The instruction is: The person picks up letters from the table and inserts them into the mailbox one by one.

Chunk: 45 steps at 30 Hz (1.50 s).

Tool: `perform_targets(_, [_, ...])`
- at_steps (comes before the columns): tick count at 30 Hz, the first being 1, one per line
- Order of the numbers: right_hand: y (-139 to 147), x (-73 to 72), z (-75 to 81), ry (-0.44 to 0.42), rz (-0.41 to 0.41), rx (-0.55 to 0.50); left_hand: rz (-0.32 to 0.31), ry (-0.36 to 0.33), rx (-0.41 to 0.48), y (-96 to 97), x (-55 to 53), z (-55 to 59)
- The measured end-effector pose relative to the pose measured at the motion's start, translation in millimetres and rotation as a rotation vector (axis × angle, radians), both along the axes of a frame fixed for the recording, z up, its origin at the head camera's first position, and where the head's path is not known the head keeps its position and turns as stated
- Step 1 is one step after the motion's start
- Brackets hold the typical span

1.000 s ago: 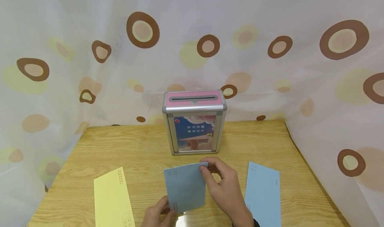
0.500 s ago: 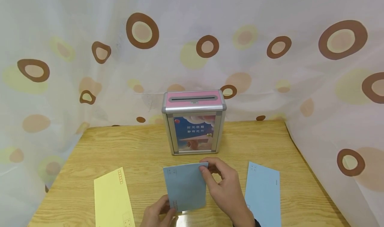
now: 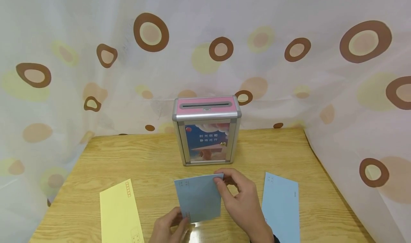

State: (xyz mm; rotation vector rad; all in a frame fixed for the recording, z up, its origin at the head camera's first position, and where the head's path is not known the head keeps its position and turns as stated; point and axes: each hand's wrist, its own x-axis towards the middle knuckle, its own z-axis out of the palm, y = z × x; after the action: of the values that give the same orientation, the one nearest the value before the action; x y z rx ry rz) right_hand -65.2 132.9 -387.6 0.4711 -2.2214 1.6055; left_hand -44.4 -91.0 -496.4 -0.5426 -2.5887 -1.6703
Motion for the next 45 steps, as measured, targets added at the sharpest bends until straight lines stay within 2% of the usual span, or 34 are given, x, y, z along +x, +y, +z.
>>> perform_targets(10, [-1.7,1.0,-0.9,-0.002,0.001,-0.001,0.010,0.020,0.005,-1.3,-2.4,-2.7])
perform_targets(17, [-4.2,2.0,-4.9,-0.020,-0.026,0.020,0.016,-0.037,0.037,2.0,-3.5,-4.9])
perform_targets(22, [-4.0,2.0,-6.0,-0.012,-0.027,0.023,0.018,-0.001,0.046,3.5,-4.2,-6.1])
perform_targets(28, [-4.0,2.7,-6.9,-0.018,-0.012,0.016,0.067,0.026,0.034,3.7,-5.3,-6.4])
perform_targets(38, [-3.5,1.4,-4.6,-0.003,-0.031,0.022,0.095,0.005,0.091,9.5,-12.0,-1.2])
perform_targets(45, [-1.6,-0.2,-3.7,0.006,-0.036,0.028,0.125,0.064,0.113,11.1,-15.9,2.1])
